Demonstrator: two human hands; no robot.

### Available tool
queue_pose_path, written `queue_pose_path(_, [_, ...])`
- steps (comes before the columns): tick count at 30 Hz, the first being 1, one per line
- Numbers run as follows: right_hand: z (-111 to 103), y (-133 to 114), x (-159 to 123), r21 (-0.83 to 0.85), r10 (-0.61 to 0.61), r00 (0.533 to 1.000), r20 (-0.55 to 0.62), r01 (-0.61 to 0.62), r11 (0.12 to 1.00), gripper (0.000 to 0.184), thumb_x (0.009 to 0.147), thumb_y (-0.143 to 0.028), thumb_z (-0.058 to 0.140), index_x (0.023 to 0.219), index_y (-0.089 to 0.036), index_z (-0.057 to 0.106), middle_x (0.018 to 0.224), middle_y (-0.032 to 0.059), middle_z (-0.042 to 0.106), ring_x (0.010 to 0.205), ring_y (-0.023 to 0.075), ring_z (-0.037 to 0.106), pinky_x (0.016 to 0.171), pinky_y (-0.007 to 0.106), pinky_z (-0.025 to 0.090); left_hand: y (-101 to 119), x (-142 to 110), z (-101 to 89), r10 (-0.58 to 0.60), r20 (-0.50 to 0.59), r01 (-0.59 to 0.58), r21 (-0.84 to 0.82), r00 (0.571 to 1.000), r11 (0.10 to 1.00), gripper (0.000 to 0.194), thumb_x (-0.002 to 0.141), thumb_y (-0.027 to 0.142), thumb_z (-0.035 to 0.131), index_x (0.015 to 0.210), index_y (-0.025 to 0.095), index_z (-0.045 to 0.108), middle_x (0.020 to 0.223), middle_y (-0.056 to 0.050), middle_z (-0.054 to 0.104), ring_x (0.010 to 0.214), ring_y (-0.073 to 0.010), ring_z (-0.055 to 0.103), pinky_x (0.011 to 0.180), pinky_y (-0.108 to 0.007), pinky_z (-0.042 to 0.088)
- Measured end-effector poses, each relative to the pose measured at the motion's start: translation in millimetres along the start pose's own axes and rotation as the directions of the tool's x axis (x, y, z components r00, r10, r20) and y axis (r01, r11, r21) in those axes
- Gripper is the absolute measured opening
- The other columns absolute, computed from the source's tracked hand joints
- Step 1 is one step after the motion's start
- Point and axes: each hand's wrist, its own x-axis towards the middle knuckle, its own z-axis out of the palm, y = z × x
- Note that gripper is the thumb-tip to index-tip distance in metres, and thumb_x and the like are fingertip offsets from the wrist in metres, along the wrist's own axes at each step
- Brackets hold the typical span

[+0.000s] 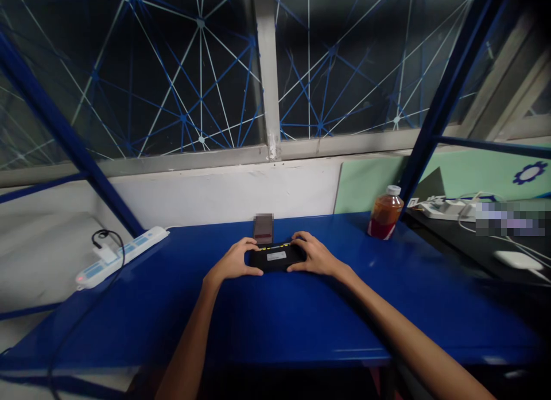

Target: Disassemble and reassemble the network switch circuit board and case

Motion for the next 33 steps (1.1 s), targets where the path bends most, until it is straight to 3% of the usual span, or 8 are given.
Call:
queue_pose_path(18, [4.8,1.9,-1.5,-0.012,0.004,0.999,0.045,-0.004,1.000,0.074,0.062,-0.066,0.069,0.114,-0.014,0.059,0.119,0.0160,0.052,0.110,0.0300,0.051,0.094,0.043,0.044,0.0,1.6,1.4,-0.017,0.030,0.017,0.010,0.999,1.000,0.058,0.055,0.051,0.076,0.105,0.024,0.063,0.130,-0.006,0.048,0.116,-0.0292,0.050,0.101,-0.043,0.038])
queue_pose_path(28, [-1.3,0.2,0.0,0.113,-0.018,1.000,0.019,0.015,0.993,0.068,0.065,-0.059,0.072,0.114,-0.014,0.056,0.116,0.0140,0.052,0.105,0.0257,0.054,0.092,0.039,0.046,3.1,1.5,0.6,-0.010,0.002,0.010,0.000,1.000,1.000,0.060,0.055,0.052,0.077,0.107,0.024,0.063,0.126,-0.005,0.050,0.114,-0.0285,0.051,0.099,-0.042,0.040])
queue_pose_path(33, [-2.2,-1.1,0.6,0.105,-0.018,0.999,0.028,0.015,0.994,0.066,0.065,-0.057,0.073,0.113,-0.014,0.057,0.114,0.0146,0.054,0.104,0.0272,0.056,0.090,0.042,0.047,1.5,1.1,2.5,-0.010,0.011,0.010,0.010,1.000,1.000,0.061,0.055,0.054,0.077,0.106,0.023,0.062,0.125,-0.006,0.051,0.114,-0.0283,0.051,0.099,-0.041,0.039])
